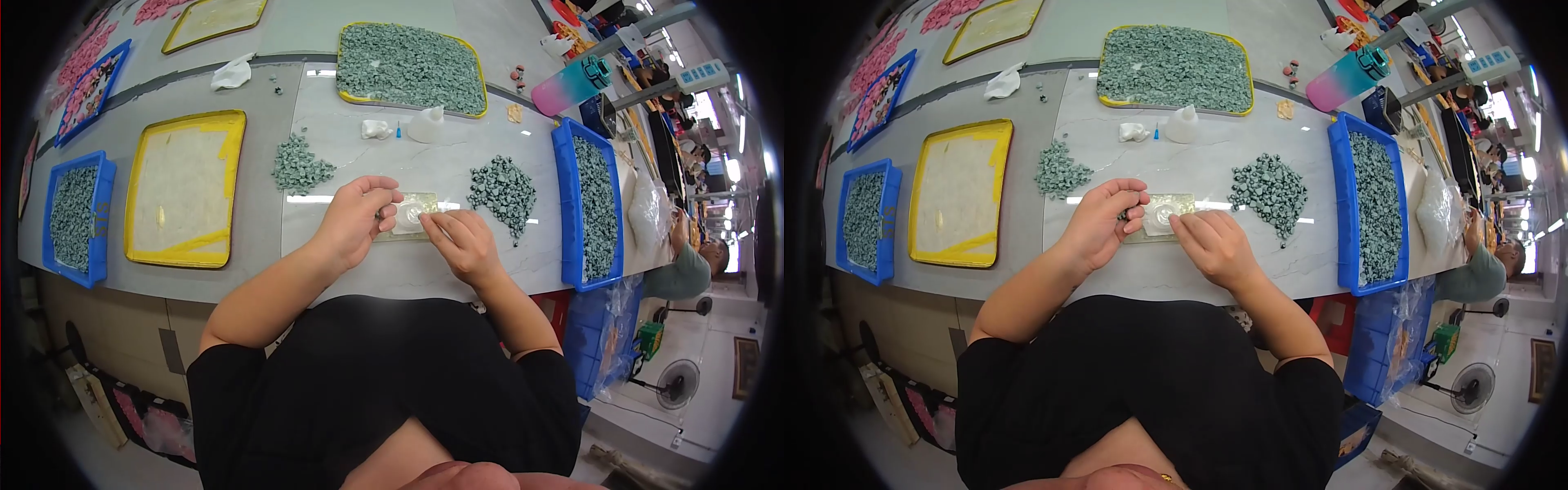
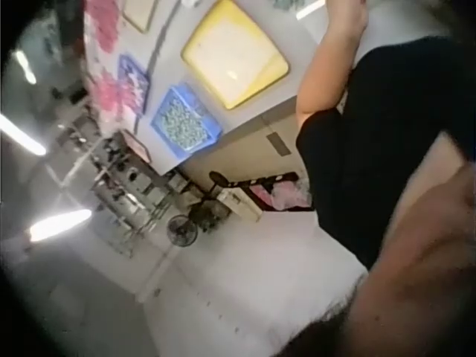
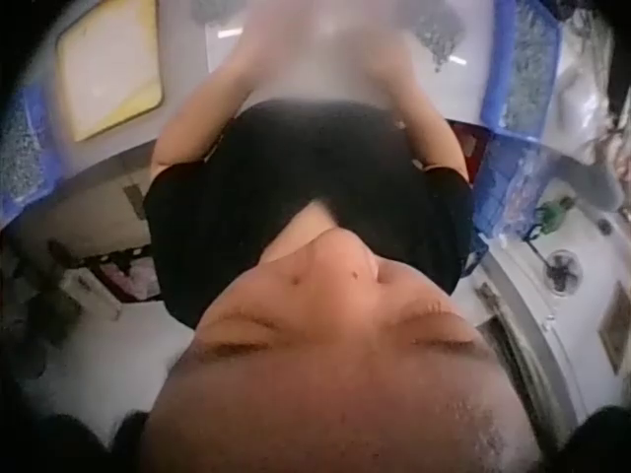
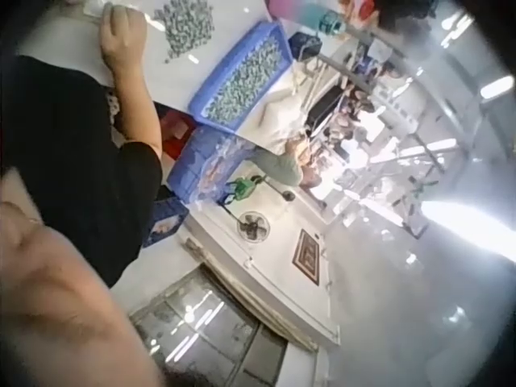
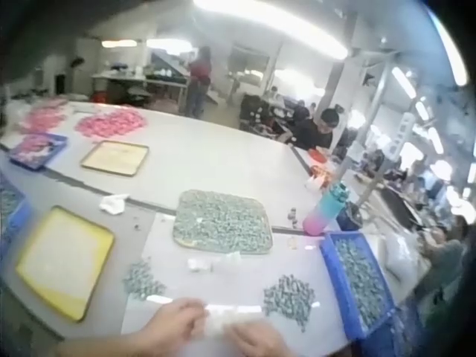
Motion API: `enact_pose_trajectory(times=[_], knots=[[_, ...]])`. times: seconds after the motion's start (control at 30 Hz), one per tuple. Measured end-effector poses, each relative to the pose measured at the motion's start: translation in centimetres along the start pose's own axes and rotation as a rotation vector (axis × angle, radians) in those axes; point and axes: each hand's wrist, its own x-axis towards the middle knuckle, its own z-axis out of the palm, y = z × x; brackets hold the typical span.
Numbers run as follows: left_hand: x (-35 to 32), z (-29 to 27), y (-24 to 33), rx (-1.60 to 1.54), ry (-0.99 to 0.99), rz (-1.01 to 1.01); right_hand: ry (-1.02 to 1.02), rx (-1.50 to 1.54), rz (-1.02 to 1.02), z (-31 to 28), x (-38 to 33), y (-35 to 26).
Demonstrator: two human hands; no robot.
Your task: Sorting small green toy pieces and putting them into a small plastic bag.
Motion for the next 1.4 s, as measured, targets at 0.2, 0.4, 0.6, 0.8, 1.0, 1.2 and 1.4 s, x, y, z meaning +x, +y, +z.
enact_pose_trajectory(times=[0.2, 0.4, 0.6, 0.8, 1.0, 1.2, 1.4], knots=[[0.2, -0.7, 0.1, 0.071, -0.080, -0.051, 0.117, 0.190, 0.266, 0.6, -0.5, -0.7], [1.5, -0.5, -1.1, -0.013, 0.144, 0.064, 0.382, 1.103, 1.188, 0.6, -2.4, -1.0], [3.4, 0.2, -2.3, 0.018, 0.176, 0.198, 0.506, 1.448, 1.351, 0.4, -2.5, -0.1], [5.3, 0.7, -1.8, -0.001, 0.132, 0.269, 0.589, 1.517, 1.325, 0.9, -1.6, 1.6], [6.2, 0.8, -0.6, -0.061, 0.099, 0.242, 0.592, 1.505, 1.321, 1.5, -0.4, 3.2], [4.6, 0.2, -0.2, -0.117, 0.043, 0.197, 0.542, 1.447, 1.296, 1.2, -0.2, 3.7], [2.9, 0.9, 0.1, -0.116, -0.065, 0.091, 0.364, 0.981, 1.090, 1.0, -0.4, 3.6]])
